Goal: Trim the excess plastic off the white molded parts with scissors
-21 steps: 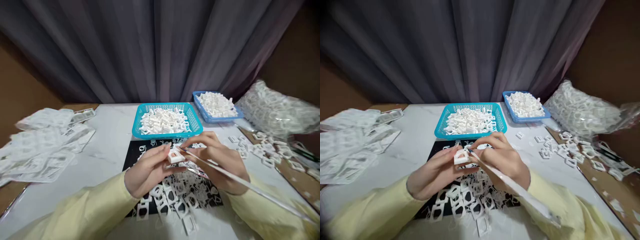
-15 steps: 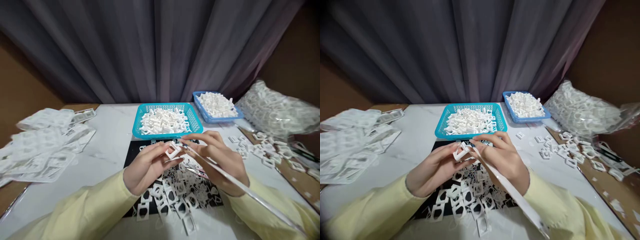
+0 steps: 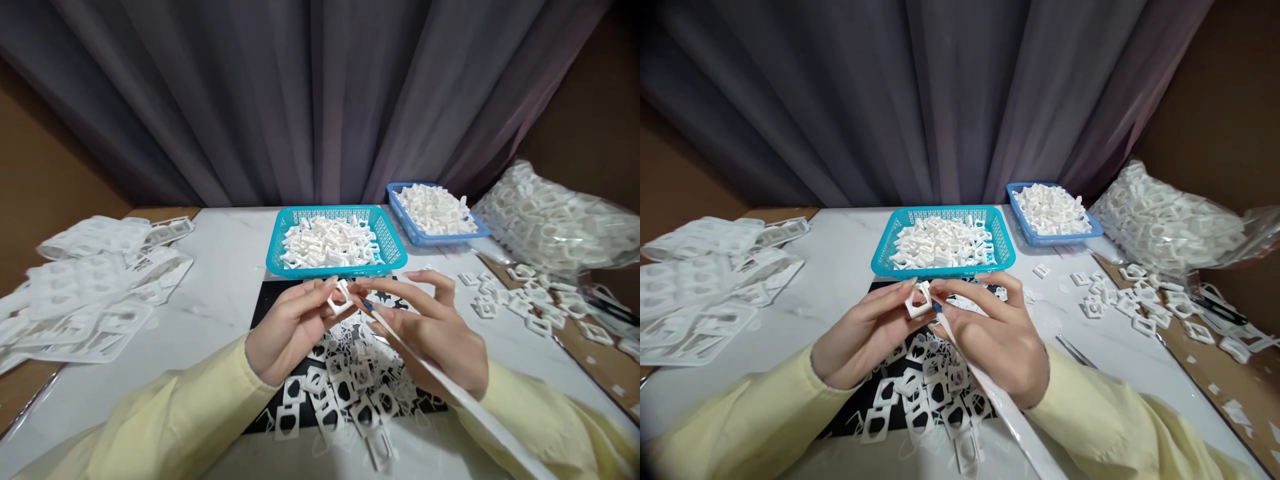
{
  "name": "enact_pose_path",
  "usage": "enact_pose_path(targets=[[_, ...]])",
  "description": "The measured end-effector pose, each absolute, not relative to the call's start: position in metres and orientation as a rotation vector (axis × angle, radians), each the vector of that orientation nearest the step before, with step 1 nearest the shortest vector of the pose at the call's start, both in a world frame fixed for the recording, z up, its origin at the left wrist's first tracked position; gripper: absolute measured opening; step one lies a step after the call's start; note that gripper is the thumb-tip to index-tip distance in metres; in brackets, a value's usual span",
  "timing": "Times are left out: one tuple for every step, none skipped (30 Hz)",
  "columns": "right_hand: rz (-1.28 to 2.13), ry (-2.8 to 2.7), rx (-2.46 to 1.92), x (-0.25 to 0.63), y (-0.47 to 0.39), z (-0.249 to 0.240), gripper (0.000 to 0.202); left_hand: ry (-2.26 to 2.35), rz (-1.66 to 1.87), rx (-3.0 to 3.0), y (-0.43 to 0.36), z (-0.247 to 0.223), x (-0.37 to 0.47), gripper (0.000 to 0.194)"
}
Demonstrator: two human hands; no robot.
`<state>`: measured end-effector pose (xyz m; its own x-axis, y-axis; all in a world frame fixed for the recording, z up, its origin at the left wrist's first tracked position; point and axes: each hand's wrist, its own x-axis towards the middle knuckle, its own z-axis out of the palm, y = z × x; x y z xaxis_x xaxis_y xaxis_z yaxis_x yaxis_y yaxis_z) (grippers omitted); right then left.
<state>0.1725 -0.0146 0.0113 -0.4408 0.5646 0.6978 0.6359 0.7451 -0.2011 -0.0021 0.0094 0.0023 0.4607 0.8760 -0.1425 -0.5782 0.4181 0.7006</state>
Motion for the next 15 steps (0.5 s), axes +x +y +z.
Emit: enact_pose_path(targets=[[-0.031, -2.083, -0.875, 0.173, -0.016, 0.013, 0.025, 0.545, 0.956, 0.633, 0.009, 0.002, -0.002, 0.026], [0.053, -2.006, -0.844, 0.175, -0.017, 0.014, 0.02, 0.549, 0.943, 0.643, 0.009, 0.001, -0.002, 0.025], [0.14, -1.926, -0.821, 0.176, -0.017, 0.017, 0.015, 0.555, 0.932, 0.656, 0.008, 0.001, -0.003, 0.025], [0.232, -1.85, -0.818, 0.178, -0.018, 0.019, 0.012, 0.562, 0.92, 0.668, 0.008, 0.0, -0.003, 0.025], [0.331, -1.791, -0.836, 0.18, -0.018, 0.021, 0.01, 0.566, 0.909, 0.676, 0.007, -0.001, -0.003, 0.025], [0.441, -1.751, -0.87, 0.181, -0.018, 0.023, 0.009, 0.568, 0.897, 0.678, 0.006, -0.001, -0.003, 0.024], [0.565, -1.721, -0.906, 0.182, -0.017, 0.024, 0.008, 0.57, 0.887, 0.675, 0.006, -0.002, -0.003, 0.023], [0.707, -1.684, -0.937, 0.183, -0.017, 0.025, 0.008, 0.568, 0.878, 0.67, 0.005, -0.002, -0.003, 0.022], [0.837, -1.651, -0.956, 0.182, -0.016, 0.025, 0.011, 0.565, 0.868, 0.667, 0.005, -0.003, -0.003, 0.021], [0.926, -1.629, -0.96, 0.182, -0.015, 0.025, 0.015, 0.562, 0.857, 0.668, 0.005, -0.003, -0.003, 0.021], [0.981, -1.613, -0.956, 0.181, -0.015, 0.024, 0.017, 0.561, 0.848, 0.672, 0.005, -0.003, -0.004, 0.021], [1.002, -1.606, -0.948, 0.179, -0.015, 0.024, 0.019, 0.563, 0.844, 0.68, 0.005, -0.003, -0.004, 0.022], [0.988, -1.612, -0.937, 0.178, -0.016, 0.024, 0.019, 0.57, 0.844, 0.689, 0.004, -0.003, -0.004, 0.022], [0.939, -1.632, -0.93, 0.177, -0.018, 0.024, 0.018, 0.578, 0.85, 0.698, 0.004, -0.003, -0.004, 0.021], [0.866, -1.671, -0.93, 0.176, -0.019, 0.024, 0.016, 0.586, 0.859, 0.708, 0.003, -0.003, -0.005, 0.021]])
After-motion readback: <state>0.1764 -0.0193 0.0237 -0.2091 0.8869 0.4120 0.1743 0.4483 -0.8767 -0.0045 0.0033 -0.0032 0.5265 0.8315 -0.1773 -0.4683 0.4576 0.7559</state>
